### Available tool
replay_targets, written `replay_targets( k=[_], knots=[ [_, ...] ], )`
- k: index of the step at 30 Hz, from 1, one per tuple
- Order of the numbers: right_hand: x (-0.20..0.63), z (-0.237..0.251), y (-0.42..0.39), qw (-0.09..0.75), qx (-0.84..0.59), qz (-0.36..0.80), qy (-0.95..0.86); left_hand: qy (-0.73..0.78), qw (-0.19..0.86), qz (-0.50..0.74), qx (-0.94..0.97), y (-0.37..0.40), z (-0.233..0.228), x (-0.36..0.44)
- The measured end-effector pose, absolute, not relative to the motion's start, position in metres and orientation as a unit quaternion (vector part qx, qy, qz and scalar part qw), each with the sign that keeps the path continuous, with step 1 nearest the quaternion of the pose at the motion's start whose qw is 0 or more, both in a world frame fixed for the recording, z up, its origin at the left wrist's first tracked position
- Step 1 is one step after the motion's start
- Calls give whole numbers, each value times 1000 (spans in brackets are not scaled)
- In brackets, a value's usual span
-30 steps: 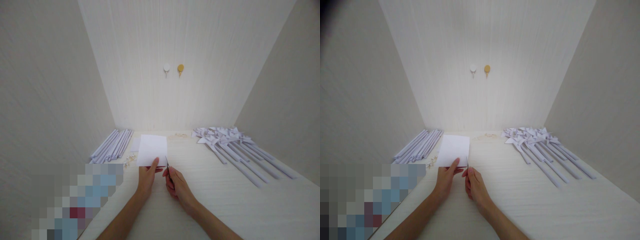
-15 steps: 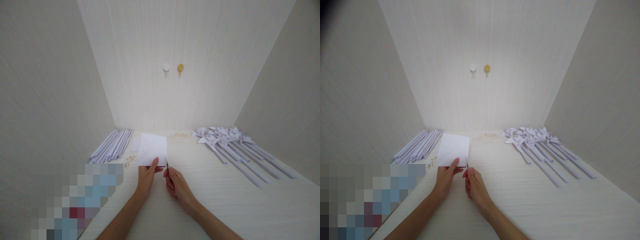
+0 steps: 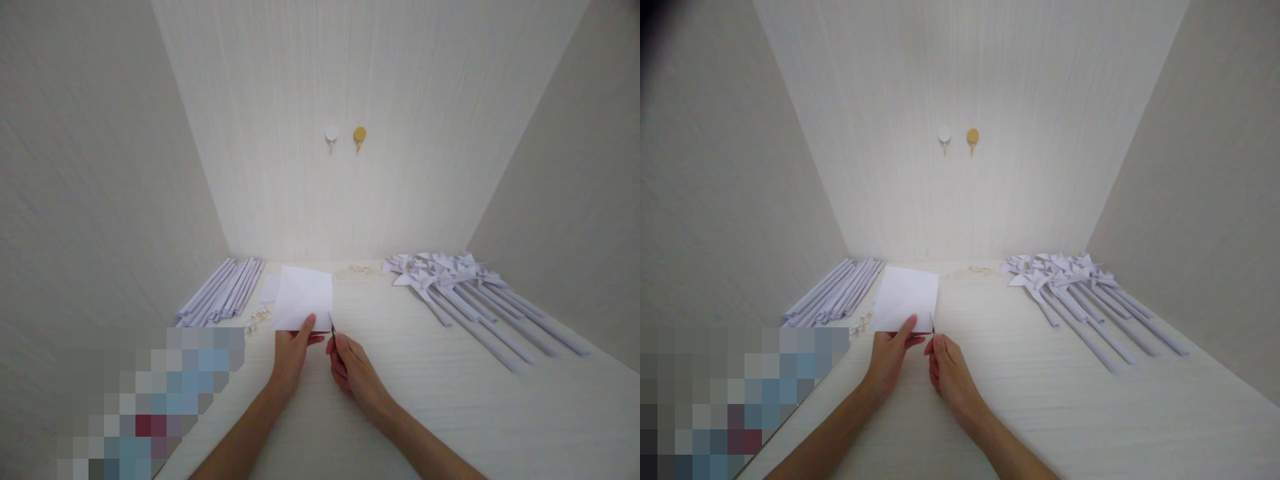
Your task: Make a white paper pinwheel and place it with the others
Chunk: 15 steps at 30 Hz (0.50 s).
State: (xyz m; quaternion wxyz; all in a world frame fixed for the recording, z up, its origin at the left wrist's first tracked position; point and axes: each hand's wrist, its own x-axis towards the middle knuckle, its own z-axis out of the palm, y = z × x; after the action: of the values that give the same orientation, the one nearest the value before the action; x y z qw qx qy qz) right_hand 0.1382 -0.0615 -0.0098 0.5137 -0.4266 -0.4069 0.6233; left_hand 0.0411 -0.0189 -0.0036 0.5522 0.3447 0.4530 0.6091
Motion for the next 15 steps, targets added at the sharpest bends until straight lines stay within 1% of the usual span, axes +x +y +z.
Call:
replay_targets(
  k=[8, 15],
  knots=[
    [143, -7, -61, 505, -400, 661, -385, 448, 546, 613, 354, -16, -6, 38],
    [144, -6, -61, 495, -404, 659, -397, 434, 551, 620, 352, -13, -5, 35]
  ],
)
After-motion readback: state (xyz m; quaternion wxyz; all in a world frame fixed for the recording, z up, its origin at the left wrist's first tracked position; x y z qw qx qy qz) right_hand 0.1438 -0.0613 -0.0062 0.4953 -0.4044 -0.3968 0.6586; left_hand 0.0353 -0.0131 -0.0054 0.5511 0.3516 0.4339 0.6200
